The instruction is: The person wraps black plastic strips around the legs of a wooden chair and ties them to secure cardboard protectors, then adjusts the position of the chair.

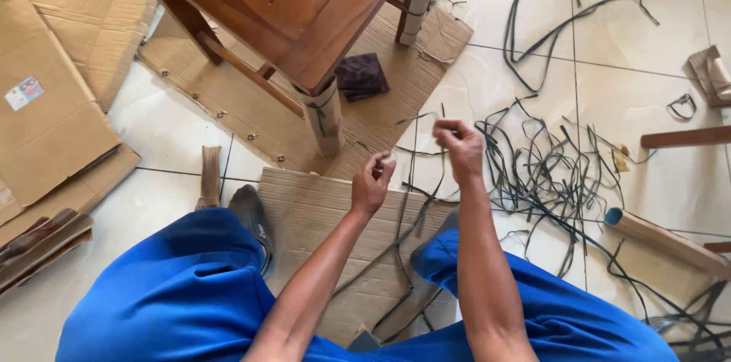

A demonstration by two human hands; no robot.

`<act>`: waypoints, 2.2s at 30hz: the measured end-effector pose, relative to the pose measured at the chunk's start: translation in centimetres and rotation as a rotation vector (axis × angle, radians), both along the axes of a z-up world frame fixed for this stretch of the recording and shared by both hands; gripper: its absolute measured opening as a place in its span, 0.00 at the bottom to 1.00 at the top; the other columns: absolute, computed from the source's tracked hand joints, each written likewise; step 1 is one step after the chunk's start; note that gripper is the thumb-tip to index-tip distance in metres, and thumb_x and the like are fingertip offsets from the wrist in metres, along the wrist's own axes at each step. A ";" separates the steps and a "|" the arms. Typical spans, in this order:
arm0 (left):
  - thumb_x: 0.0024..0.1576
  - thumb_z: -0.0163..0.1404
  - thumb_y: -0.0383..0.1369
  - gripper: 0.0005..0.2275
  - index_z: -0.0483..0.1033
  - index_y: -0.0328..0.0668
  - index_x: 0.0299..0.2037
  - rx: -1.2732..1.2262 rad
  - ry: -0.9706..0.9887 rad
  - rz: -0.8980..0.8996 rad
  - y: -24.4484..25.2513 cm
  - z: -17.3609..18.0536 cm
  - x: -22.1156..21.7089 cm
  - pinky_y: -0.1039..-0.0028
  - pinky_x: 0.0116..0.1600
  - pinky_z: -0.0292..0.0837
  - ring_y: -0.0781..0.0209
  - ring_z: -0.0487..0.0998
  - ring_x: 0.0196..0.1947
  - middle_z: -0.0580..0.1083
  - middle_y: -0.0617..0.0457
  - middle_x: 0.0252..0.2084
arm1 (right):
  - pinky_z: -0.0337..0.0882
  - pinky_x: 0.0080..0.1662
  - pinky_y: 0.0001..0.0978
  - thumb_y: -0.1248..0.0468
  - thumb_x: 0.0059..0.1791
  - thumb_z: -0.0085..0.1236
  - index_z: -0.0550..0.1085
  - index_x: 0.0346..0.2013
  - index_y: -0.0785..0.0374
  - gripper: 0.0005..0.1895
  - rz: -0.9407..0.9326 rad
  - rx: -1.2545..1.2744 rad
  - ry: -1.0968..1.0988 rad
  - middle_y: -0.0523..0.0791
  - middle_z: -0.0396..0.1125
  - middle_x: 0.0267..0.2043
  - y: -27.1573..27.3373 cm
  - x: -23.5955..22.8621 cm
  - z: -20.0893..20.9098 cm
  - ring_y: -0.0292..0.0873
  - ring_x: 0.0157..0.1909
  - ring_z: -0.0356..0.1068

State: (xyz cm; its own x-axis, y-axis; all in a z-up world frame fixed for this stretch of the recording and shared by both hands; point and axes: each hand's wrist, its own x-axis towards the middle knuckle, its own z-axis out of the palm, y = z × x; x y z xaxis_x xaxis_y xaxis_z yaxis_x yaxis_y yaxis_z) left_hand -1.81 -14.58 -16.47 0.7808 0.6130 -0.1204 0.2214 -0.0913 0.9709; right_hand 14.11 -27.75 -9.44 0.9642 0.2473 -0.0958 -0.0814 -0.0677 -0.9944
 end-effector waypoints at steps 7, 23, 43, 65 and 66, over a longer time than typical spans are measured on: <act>0.64 0.54 0.35 0.11 0.80 0.44 0.55 -0.315 -0.375 0.143 2.3 2.3 1.8 0.82 0.28 0.72 0.73 0.70 0.20 0.71 0.57 0.25 | 0.80 0.44 0.34 0.71 0.43 0.70 0.82 0.42 0.61 0.13 0.470 -0.261 -0.035 0.51 0.77 0.42 3.9 -3.8 0.0 0.43 0.42 0.78; 0.67 0.46 0.38 0.07 0.74 0.48 0.46 0.128 -0.420 0.553 15.5 10.8 -1.4 0.68 0.39 0.76 0.58 0.79 0.34 0.76 0.48 0.32 | 0.63 0.41 0.41 0.62 0.50 0.57 0.77 0.32 0.69 0.11 0.747 -0.596 -0.389 0.50 0.67 0.29 5.9 8.3 4.4 0.48 0.34 0.62; 0.61 0.48 0.31 0.23 0.62 0.35 0.66 0.808 0.214 -0.357 24.9 8.1 4.1 0.42 0.47 0.76 0.30 0.78 0.51 0.65 0.37 0.67 | 0.72 0.47 0.53 0.48 0.51 0.53 0.79 0.41 0.51 0.15 0.566 -0.739 -0.441 0.46 0.76 0.35 19.7 4.3 2.5 0.57 0.45 0.75; 0.49 0.62 0.39 0.06 0.85 0.60 0.36 0.225 0.155 -0.197 27.4 9.2 5.1 0.69 0.45 0.76 0.56 0.83 0.37 0.80 0.58 0.29 | 0.68 0.42 0.64 0.53 0.44 0.58 0.82 0.36 0.57 0.14 0.576 -0.721 -0.329 0.53 0.75 0.37 20.9 2.9 5.0 0.64 0.45 0.74; 0.49 0.62 0.42 0.08 0.85 0.62 0.39 0.327 0.183 -0.193 27.7 10.1 4.4 0.64 0.52 0.77 0.52 0.83 0.43 0.81 0.56 0.34 | 0.67 0.42 0.64 0.52 0.44 0.58 0.82 0.36 0.57 0.15 0.577 -0.732 -0.329 0.53 0.75 0.37 20.9 2.7 5.2 0.64 0.45 0.73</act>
